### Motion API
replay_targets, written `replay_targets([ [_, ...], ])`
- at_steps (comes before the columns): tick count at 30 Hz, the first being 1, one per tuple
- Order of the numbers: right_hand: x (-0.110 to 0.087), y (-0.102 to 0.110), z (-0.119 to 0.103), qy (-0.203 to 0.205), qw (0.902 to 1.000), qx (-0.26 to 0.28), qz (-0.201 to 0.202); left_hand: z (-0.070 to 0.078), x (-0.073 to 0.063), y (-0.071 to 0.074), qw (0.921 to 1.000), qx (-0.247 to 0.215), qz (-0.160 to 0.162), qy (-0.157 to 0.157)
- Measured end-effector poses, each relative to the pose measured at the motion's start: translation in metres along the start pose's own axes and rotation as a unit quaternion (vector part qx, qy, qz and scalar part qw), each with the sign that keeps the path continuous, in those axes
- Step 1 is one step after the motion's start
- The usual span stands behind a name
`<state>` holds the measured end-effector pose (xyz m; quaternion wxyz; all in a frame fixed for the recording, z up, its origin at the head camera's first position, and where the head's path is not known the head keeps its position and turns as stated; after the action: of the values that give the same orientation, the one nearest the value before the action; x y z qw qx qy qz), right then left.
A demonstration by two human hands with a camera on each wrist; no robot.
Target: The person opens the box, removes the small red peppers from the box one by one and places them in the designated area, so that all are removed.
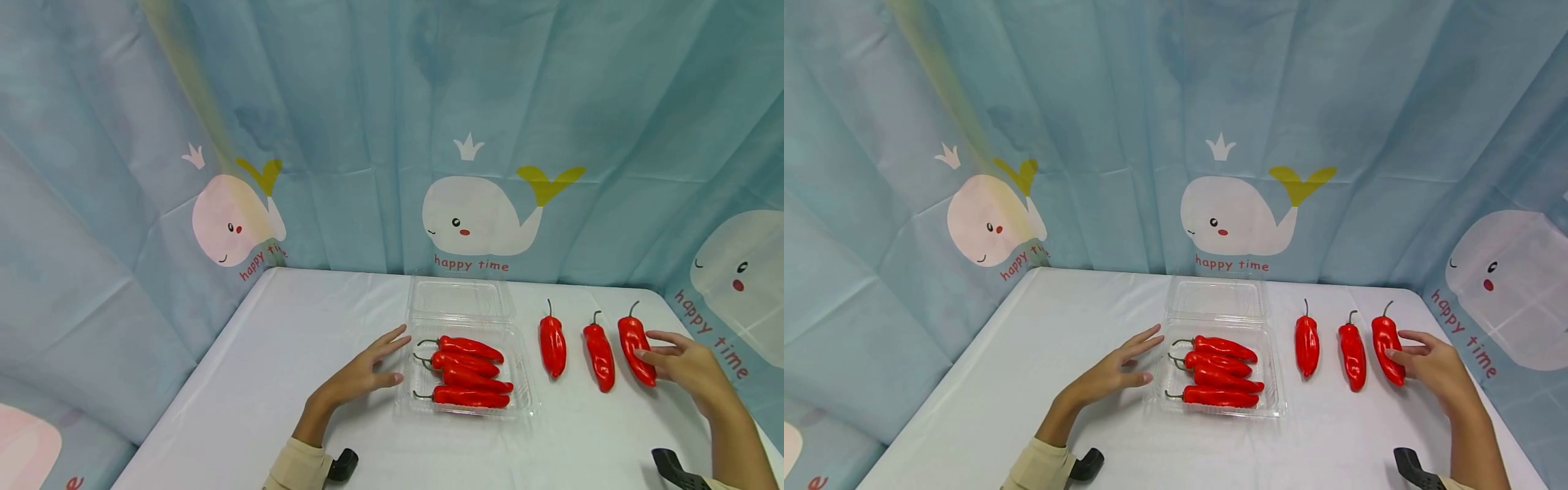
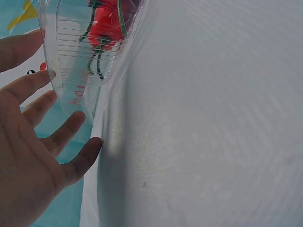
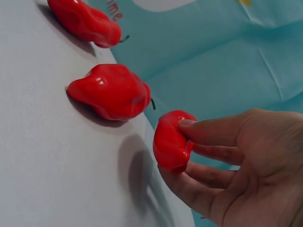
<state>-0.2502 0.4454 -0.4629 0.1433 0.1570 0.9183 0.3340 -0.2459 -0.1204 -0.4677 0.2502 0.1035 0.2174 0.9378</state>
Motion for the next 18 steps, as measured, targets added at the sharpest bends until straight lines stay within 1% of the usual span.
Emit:
replay_targets([
  [7, 0.009, -0.002, 0.013, -0.010, 0.9990, -0.027, -0.033, 0.001, -0.001, 0.000, 1.0000, -0.001, 0.000, -0.002],
  [10, 0.011, -0.003, 0.017, -0.012, 0.9986, -0.033, -0.040, 0.001, -0.001, 0.000, 1.0000, -0.001, -0.001, -0.001],
  [18, 0.011, -0.009, 0.023, -0.046, 0.9971, -0.019, -0.057, 0.002, -0.001, 0.000, 1.0000, -0.001, -0.001, 0.002],
])
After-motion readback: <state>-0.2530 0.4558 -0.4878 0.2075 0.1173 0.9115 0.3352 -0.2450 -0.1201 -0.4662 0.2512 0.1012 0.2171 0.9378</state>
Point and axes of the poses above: each hand's wrist, its own x-axis towards the middle knuckle, its own y-axis out of the back of the hand, z = x × y, the point moved 5 cm from there along x, towards the middle knuckle, and after that the axes turned 5 degrees about z, right-handed, at the moved point
